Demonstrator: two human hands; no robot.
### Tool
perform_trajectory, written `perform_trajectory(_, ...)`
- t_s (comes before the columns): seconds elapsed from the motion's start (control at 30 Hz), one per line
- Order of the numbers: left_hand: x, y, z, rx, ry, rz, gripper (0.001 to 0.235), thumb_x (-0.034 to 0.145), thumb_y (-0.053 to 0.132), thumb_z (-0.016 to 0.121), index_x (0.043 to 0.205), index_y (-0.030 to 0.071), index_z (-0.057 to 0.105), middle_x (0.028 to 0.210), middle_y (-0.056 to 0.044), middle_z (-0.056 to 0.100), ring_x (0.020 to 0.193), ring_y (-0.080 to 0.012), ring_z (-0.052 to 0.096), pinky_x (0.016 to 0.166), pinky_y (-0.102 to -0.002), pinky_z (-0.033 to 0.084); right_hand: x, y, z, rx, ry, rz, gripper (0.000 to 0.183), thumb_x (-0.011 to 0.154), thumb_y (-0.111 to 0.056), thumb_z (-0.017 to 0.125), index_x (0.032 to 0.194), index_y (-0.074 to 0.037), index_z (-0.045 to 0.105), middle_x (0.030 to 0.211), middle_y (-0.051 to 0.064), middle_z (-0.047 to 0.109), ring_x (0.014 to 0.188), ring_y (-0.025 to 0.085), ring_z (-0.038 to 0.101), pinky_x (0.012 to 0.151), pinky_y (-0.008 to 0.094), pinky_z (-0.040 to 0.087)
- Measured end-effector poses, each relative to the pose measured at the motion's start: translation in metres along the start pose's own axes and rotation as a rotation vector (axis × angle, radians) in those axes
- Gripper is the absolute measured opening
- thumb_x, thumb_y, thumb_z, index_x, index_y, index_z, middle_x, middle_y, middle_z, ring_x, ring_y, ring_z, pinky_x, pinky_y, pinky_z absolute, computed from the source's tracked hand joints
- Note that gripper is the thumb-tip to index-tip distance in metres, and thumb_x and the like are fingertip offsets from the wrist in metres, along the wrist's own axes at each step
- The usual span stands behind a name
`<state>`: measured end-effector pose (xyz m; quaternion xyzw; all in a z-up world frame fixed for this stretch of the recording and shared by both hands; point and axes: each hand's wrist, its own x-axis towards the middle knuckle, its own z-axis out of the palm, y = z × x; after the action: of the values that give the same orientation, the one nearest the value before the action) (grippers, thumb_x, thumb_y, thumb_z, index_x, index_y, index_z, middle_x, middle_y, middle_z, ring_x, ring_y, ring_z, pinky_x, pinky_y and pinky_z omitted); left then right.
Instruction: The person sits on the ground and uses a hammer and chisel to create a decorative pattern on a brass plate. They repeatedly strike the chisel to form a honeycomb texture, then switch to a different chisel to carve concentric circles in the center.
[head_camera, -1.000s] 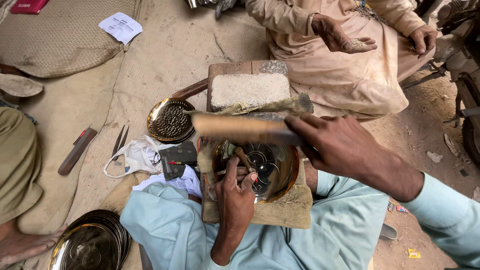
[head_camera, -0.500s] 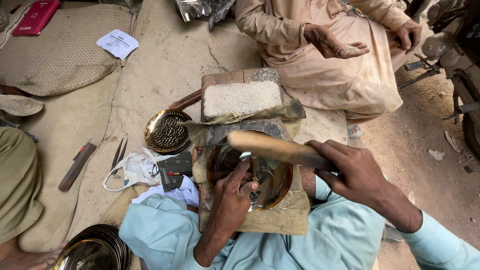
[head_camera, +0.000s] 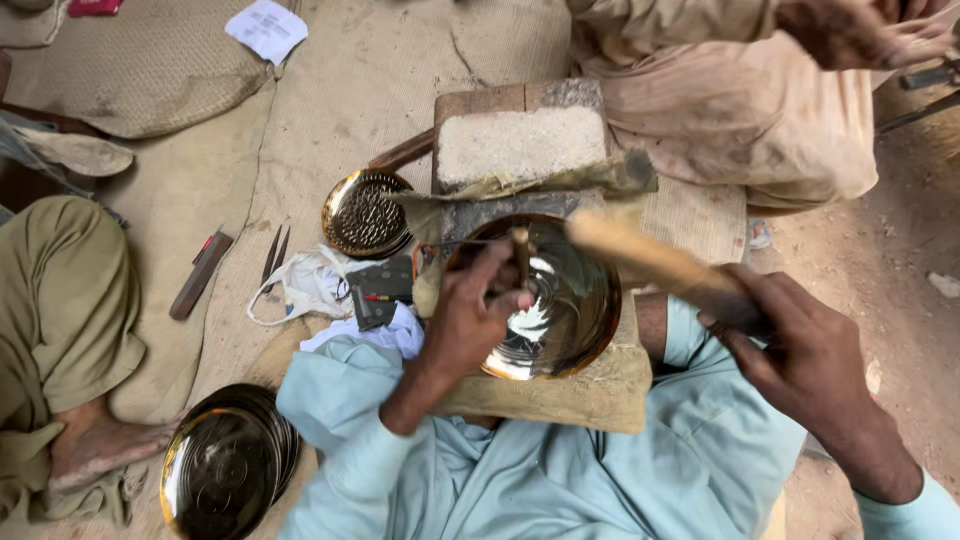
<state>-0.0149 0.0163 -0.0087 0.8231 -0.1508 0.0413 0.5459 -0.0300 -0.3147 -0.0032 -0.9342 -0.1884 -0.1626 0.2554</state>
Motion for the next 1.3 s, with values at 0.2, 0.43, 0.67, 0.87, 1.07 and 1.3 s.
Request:
perform_trajectory(0.2, 0.028, 0.007, -0.008, 0.139, -0.348, 0.146, 0.061, 0.085, 0.003, 0.072, 0.144, 0.011, 0.055, 0.102, -0.017, 0.076, 0.09, -0.0299, 0.077, 0.079, -0.039, 0.06, -0.039, 0.023, 0.047, 0.241, 0.081, 0.329, 0.051, 0.086, -0.029, 0.08, 0.124, -0.001, 0.06, 0.07, 0.009, 0.067, 0.056, 0.014, 0.062, 0.052, 0.032, 0.049)
perform_trajectory(0.43, 0.044, 0.012, -0.005, 0.406, -0.567, 0.244, 0.061, 0.085, 0.008, 0.075, 0.142, 0.02, 0.058, 0.116, -0.012, 0.075, 0.095, -0.0385, 0.073, 0.075, -0.048, 0.058, -0.071, 0.038, 0.087, 0.248, 0.258, 0.296, 0.042, 0.089, -0.021, 0.083, 0.117, 0.001, 0.062, 0.079, 0.011, 0.068, 0.066, 0.012, 0.062, 0.06, 0.028, 0.049)
perform_trajectory(0.67, 0.041, 0.017, -0.005, 0.412, -0.559, 0.286, 0.062, 0.086, 0.005, 0.073, 0.144, 0.018, 0.055, 0.115, -0.014, 0.075, 0.096, -0.0395, 0.072, 0.074, -0.049, 0.058, -0.045, 0.045, 0.079, 0.117, 0.177, 0.034, 0.038, 0.083, -0.016, 0.075, 0.115, 0.0, 0.065, 0.084, 0.016, 0.068, 0.071, 0.017, 0.065, 0.065, 0.032, 0.052)
perform_trajectory(0.87, 0.022, 0.007, -0.004, 0.339, -0.332, 0.267, 0.062, 0.086, -0.004, 0.068, 0.144, 0.014, 0.055, 0.119, -0.02, 0.072, 0.097, -0.0398, 0.073, 0.08, -0.045, 0.06, 0.003, 0.036, 0.044, 0.043, 0.015, -0.08, 0.04, 0.077, -0.015, 0.077, 0.114, -0.007, 0.065, 0.083, 0.018, 0.069, 0.069, 0.03, 0.067, 0.06, 0.041, 0.053)
perform_trajectory(1.07, -0.009, 0.001, 0.007, 0.218, 0.037, 0.145, 0.056, 0.09, -0.003, 0.069, 0.142, 0.011, 0.053, 0.105, -0.02, 0.074, 0.092, -0.0363, 0.075, 0.075, -0.043, 0.058, 0.062, -0.001, 0.003, -0.082, -0.119, -0.258, 0.039, 0.077, -0.018, 0.078, 0.112, -0.007, 0.065, 0.079, 0.018, 0.07, 0.066, 0.033, 0.069, 0.059, 0.047, 0.053)
perform_trajectory(1.3, -0.019, -0.009, 0.019, 0.093, 0.147, 0.027, 0.06, 0.095, 0.005, 0.071, 0.15, 0.014, 0.049, 0.095, -0.014, 0.076, 0.087, -0.0237, 0.078, 0.072, -0.039, 0.06, 0.111, -0.033, -0.021, 0.066, -0.254, -0.249, 0.039, 0.08, -0.017, 0.076, 0.111, -0.005, 0.056, 0.07, 0.014, 0.068, 0.057, 0.028, 0.07, 0.054, 0.044, 0.054)
